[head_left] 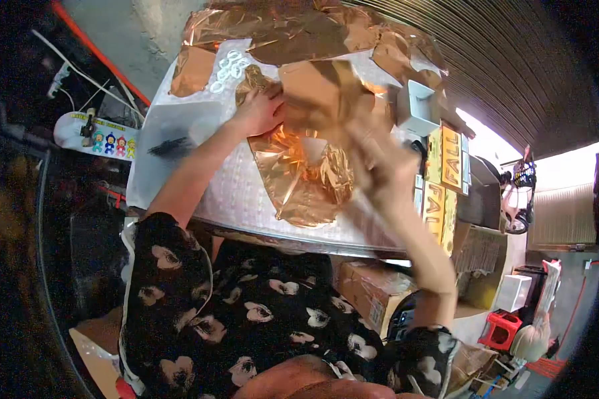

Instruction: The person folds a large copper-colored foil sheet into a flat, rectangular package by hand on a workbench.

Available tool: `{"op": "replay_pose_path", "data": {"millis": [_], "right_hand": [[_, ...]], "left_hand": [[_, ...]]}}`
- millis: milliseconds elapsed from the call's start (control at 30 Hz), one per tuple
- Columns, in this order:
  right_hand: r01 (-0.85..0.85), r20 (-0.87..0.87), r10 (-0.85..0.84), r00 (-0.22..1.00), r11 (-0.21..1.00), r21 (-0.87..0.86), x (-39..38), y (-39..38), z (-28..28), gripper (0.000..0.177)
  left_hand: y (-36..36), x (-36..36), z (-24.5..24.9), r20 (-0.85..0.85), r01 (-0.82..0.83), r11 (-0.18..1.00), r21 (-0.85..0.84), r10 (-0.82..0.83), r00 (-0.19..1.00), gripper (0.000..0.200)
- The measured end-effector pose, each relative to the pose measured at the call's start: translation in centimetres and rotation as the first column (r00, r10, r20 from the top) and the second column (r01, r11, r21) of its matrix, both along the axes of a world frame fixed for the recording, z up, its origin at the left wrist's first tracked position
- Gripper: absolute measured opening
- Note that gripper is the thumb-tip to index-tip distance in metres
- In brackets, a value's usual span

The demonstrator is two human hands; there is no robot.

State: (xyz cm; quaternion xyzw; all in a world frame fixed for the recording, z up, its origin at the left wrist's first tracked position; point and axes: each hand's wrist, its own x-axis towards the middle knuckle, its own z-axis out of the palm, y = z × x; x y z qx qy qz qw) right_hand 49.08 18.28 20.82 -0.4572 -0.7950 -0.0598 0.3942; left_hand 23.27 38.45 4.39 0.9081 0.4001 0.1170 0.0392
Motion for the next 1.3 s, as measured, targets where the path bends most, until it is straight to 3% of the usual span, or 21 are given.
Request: {"op": "replay_pose_path", "data": {"millis": [33,167,300,400,500,600,800,933,1000,1033,1100,1300], "right_hand": [[0.046,0.032,-0.043,0.999,0.994,-0.101,-1.4,-1.9,-0.7,0.038],[0.003,0.123,0.015,0.992,0.99,-0.143,-2.7,-5.1,-10.2,0.036],[0.01,0.272,0.041,0.961,0.983,-0.182,-3.1,-7.4,-13.0,0.037],[0.018,0.283,0.051,0.958,0.972,-0.235,-3.0,-7.6,-13.1,0.041],[0.018,0.307,0.051,0.95,0.976,-0.218,-2.7,-7.4,-13.2,0.046],[0.021,0.327,0.055,0.943,0.974,-0.226,-3.0,-8.3,-13.0,0.048],[0.111,0.428,-0.024,0.903,0.977,-0.18,-5.0,-9.7,-12.4,0.044],[0.127,0.378,-0.026,0.926,0.961,-0.246,-5.3,-9.5,-11.0,0.04],[0.113,0.35,0.056,0.935,0.889,-0.444,-4.6,-9.7,-7.6,0.041],[0.112,0.297,0.096,0.95,0.784,-0.61,-3.8,-8.8,-6.2,0.046],[0.232,0.295,-0.142,0.945,0.926,-0.297,-3.7,-4.1,-7.4,0.055],[0.352,0.447,-0.236,0.863,0.915,-0.196,-4.3,2.8,-16.4,0.059]], "left_hand": [[0.4,-0.3,0.0,-0.024,0.021,1.0,-0.01,-0.021,1.0,0.055],[-0.6,-0.4,0.9,0.043,0.041,0.999,-0.008,-0.041,0.998,0.052],[-1.2,-1.1,0.8,0.073,-0.103,0.995,-0.001,0.103,0.992,0.057],[-4.0,-1.4,-0.4,0.156,-0.253,0.967,0.022,0.247,0.956,0.064],[-5.2,-2.1,-1.1,0.126,-0.156,0.975,0.161,0.137,0.983,0.07],[-6.4,-3.1,-1.1,0.087,-0.171,0.984,0.049,0.166,0.982,0.074],[-5.9,-5.5,-0.2,-0.035,-0.13,0.991,0.033,0.131,0.991,0.076],[-6.8,-5.3,0.4,0.054,-0.116,0.993,0.031,0.114,0.992,0.072],[-8.1,-5.3,0.8,0.186,-0.102,0.992,0.072,0.087,0.979,0.069],[-8.6,-5.1,0.8,0.191,-0.106,0.993,0.06,0.093,0.977,0.069],[-10.7,-4.9,-0.2,0.132,-0.156,0.987,0.039,0.15,0.98,0.066],[-10.9,-4.7,-1.4,0.121,-0.164,0.984,0.069,0.155,0.98,0.064]]}}
